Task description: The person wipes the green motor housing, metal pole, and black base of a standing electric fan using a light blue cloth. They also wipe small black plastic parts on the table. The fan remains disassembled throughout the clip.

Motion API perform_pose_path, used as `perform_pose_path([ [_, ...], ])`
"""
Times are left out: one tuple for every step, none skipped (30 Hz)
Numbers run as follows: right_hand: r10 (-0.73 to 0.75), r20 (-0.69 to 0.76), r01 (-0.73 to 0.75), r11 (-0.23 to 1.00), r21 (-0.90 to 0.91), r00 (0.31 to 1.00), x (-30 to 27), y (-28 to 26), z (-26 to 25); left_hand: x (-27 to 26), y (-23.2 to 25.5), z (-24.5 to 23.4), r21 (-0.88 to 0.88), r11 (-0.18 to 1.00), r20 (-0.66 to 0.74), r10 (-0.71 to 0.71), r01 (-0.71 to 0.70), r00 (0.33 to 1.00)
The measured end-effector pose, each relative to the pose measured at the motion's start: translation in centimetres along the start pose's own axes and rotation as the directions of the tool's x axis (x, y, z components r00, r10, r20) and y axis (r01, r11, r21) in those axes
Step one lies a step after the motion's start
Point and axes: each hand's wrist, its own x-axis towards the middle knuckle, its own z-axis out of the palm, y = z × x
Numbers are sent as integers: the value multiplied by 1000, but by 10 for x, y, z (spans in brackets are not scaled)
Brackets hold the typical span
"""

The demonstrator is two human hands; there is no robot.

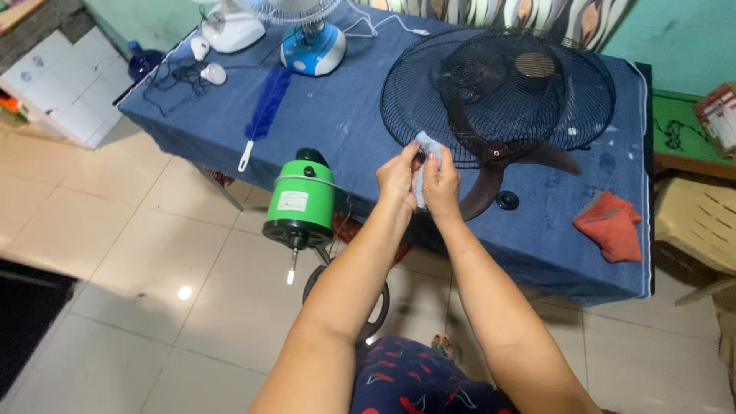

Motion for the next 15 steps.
perform_pose_path([
  [-39,-36,37,998,-55,999,-1,1,4,1,1,-2,-9,1000,7,-13,13,1000],
  [-75,-63,67,991,-114,995,-5,2,5,-1,1,-6,-20,999,8,-30,30,1000],
  [-32,-79,22,993,-116,996,-10,3,5,-4,0,-8,-20,999,14,-45,45,999],
  [8,-93,-18,994,-112,996,-12,2,7,-6,1,-10,-21,998,19,-53,54,998],
  [47,-106,-59,992,-108,993,-15,1,8,-8,2,-12,-22,998,24,-62,62,998],
  [95,-108,-100,994,-39,990,-16,-1,8,-11,4,-14,-28,997,28,-74,75,997],
  [142,-106,-140,990,30,984,-16,-4,9,-14,6,-15,-35,995,32,-87,88,996],
  [186,-97,-176,979,100,978,-15,-8,11,-16,9,-15,-45,994,36,-96,98,995],
  [272,-59,-242,922,303,961,-16,-13,12,-17,12,-16,-71,992,74,-95,100,993],
  [347,-1,-302,818,490,938,-18,-19,12,-19,15,-18,-100,990,109,-91,102,990],
  [408,73,-353,673,650,910,-20,-25,12,-20,17,-20,-128,986,144,-86,104,986],
  [395,103,-365,676,641,913,-22,-32,12,-21,19,-21,-133,987,141,-74,93,987],
  [383,133,-376,678,631,914,-24,-38,12,-22,19,-23,-139,987,138,-63,82,988],
  [371,167,-390,680,621,913,-26,-43,10,-23,19,-23,-146,987,132,-49,69,990],
  [351,143,-364,719,592,925,-26,-47,8,-25,16,-23,-144,988,127,-29,48,991],
])
